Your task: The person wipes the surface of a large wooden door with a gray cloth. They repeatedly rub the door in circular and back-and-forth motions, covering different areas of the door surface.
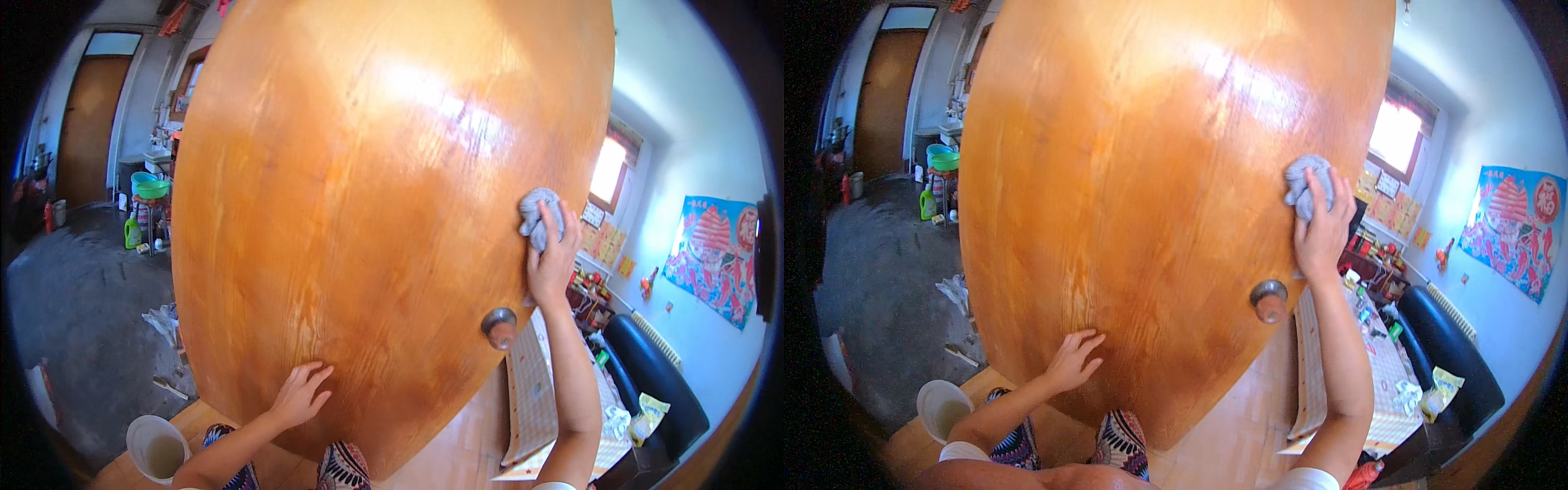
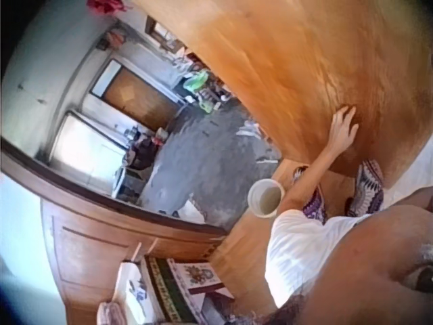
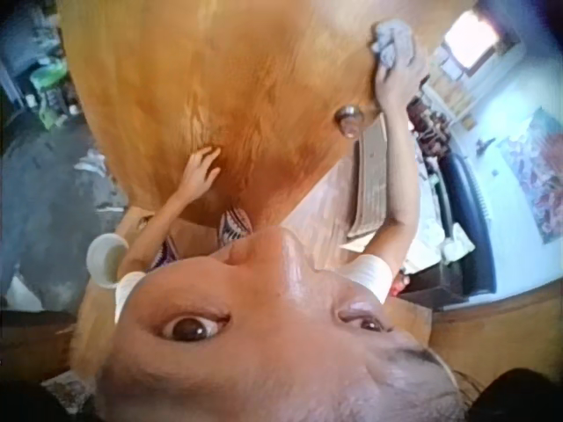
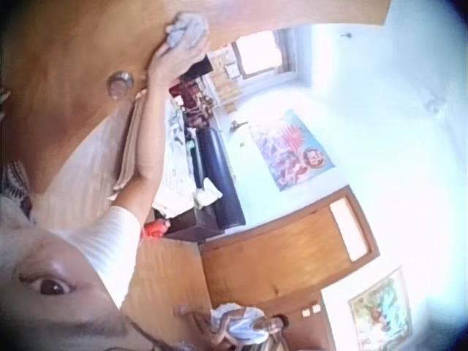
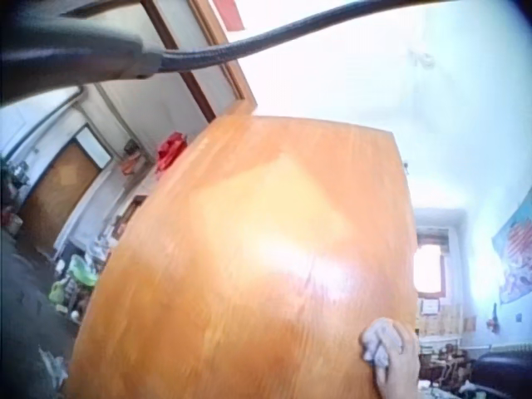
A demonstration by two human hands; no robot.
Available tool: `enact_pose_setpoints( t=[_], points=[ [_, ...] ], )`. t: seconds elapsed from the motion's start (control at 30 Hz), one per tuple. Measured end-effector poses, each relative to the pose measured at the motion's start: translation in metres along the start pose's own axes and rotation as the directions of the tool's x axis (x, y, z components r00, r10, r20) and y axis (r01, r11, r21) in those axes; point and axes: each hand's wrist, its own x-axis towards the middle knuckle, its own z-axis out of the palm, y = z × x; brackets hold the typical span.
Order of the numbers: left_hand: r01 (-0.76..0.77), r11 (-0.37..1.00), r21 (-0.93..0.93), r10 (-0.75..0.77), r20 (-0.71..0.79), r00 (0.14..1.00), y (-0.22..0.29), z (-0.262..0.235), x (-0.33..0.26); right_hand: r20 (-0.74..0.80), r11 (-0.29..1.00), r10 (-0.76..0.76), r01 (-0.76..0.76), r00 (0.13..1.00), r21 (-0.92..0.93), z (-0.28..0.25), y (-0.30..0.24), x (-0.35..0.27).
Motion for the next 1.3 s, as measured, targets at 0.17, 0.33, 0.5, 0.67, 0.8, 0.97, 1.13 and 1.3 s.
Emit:
enact_pose_setpoints(
  t=[0.17,0.33,0.5,0.67,0.8,0.97,1.13,1.3],
  points=[
    [0.114,0.987,0.116,-0.108,-0.050,0.993,-0.062,-0.002,-0.046,-0.222,0.992,0.124,-0.117,0.967,0.045,0.029,0.023,0.093],
    [0.274,0.956,0.104,-0.270,-0.053,0.961,-0.089,0.000,-0.088,-0.207,0.995,0.074,-0.085,0.976,-0.048,0.054,-0.048,0.098],
    [0.516,0.821,0.246,-0.547,0.082,0.833,-0.114,0.002,-0.130,-0.012,0.970,-0.220,0.220,0.976,0.107,0.050,-0.080,0.077],
    [0.442,0.867,0.231,-0.470,0.080,0.879,-0.126,0.005,-0.130,-0.268,0.983,0.146,-0.170,0.952,-0.065,0.063,0.018,0.156],
    [0.448,0.872,0.199,-0.479,0.148,0.865,-0.118,-0.011,-0.118,-0.295,0.928,0.299,-0.349,0.907,-0.131,0.073,-0.006,0.197],
    [0.395,0.907,0.144,-0.410,0.094,0.907,-0.118,-0.018,-0.122,-0.186,0.981,-0.187,0.194,0.964,0.017,0.111,-0.151,0.147],
    [0.384,0.910,0.156,-0.402,0.102,0.910,-0.125,0.015,-0.135,0.027,0.863,-0.488,0.478,0.872,0.166,0.093,-0.148,0.120],
    [0.427,0.883,0.194,-0.458,0.162,0.874,-0.110,0.033,-0.124,0.007,0.882,-0.039,0.032,0.999,0.470,0.065,-0.094,0.168]
  ],
)
